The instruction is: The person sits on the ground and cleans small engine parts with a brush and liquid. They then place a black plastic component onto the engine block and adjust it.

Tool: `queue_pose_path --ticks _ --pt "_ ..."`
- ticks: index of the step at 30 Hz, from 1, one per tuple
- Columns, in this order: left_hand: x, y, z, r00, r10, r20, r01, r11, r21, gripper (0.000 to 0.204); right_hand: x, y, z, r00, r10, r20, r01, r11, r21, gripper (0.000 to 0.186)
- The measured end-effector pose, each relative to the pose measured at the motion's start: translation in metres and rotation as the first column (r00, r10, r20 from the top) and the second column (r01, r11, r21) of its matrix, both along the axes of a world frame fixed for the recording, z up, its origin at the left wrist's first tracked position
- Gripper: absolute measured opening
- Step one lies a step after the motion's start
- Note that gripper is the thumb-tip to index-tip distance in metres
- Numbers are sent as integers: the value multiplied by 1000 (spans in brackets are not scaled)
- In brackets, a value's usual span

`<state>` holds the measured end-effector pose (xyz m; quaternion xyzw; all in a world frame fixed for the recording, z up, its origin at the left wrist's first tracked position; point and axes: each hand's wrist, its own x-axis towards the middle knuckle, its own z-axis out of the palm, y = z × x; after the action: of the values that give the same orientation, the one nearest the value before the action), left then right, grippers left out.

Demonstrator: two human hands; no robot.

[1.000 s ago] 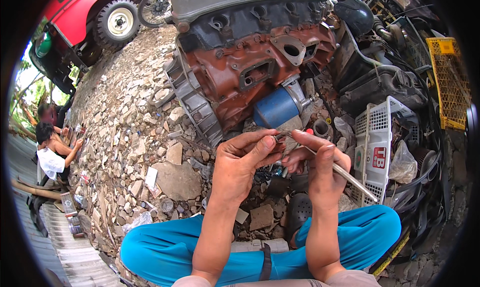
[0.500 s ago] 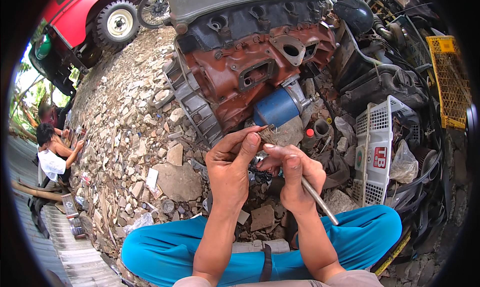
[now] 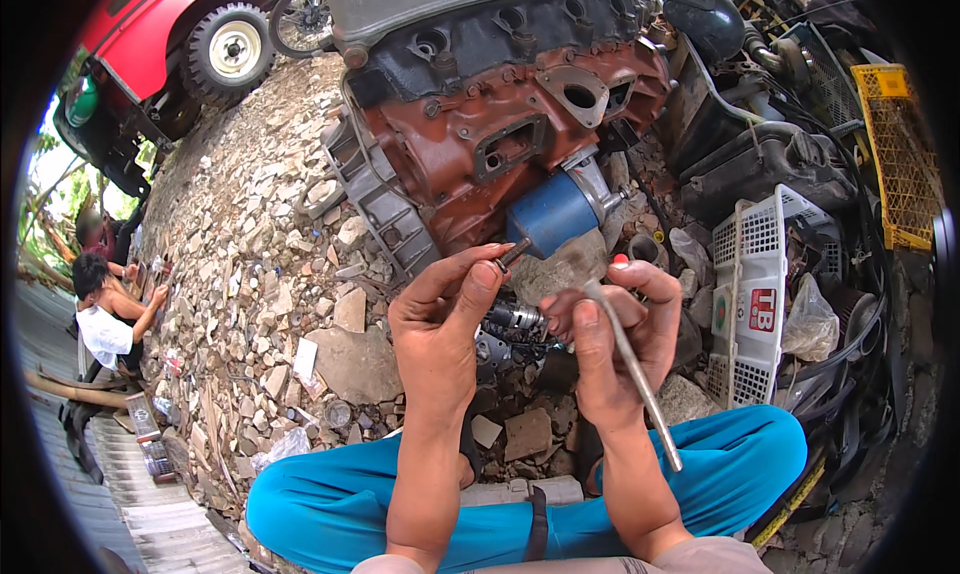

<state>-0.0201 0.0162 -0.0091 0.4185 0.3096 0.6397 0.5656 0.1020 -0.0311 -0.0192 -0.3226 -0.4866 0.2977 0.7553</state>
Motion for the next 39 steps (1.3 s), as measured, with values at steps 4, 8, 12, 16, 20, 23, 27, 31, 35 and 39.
queue_pose_path --ticks 4,8,12,16,20,23,27,31,35,39 --pt "-2 -1 -2 998 -4 -67 5 1000 12 20 4 -1 1 999 -43 -31 44 999 24 26" --pt "3 -4 3 994 23 -111 -20 999 27 21 3 -1 3 995 -98 25 97 994 46 20" --pt "5 -9 8 973 47 -224 -37 998 52 21 1 2 0 975 -176 139 170 984 51 17" --pt "4 -10 4 957 115 -267 -86 989 119 20 -5 3 -8 970 -169 176 164 986 41 16" --pt "4 -5 2 950 212 -229 -192 976 103 18 -3 2 0 864 -108 493 149 988 -45 15" --pt "3 0 -2 923 243 -300 -198 965 172 18 -4 5 -12 922 -194 336 190 981 43 16" --pt "4 -2 -6 914 182 -363 -150 982 115 17 -5 5 -9 971 -138 197 140 990 8 16" --pt "8 -3 -1 910 311 -273 -285 950 128 21 7 15 -26 902 -24 432 75 992 -101 10" --pt "-8 9 1 881 403 -248 -385 915 119 22 22 30 -61 904 135 405 53 906 -421 9" --pt "-30 33 -31 894 342 -288 -341 938 53 21 60 42 -161 785 306 539 189 710 -679 20"
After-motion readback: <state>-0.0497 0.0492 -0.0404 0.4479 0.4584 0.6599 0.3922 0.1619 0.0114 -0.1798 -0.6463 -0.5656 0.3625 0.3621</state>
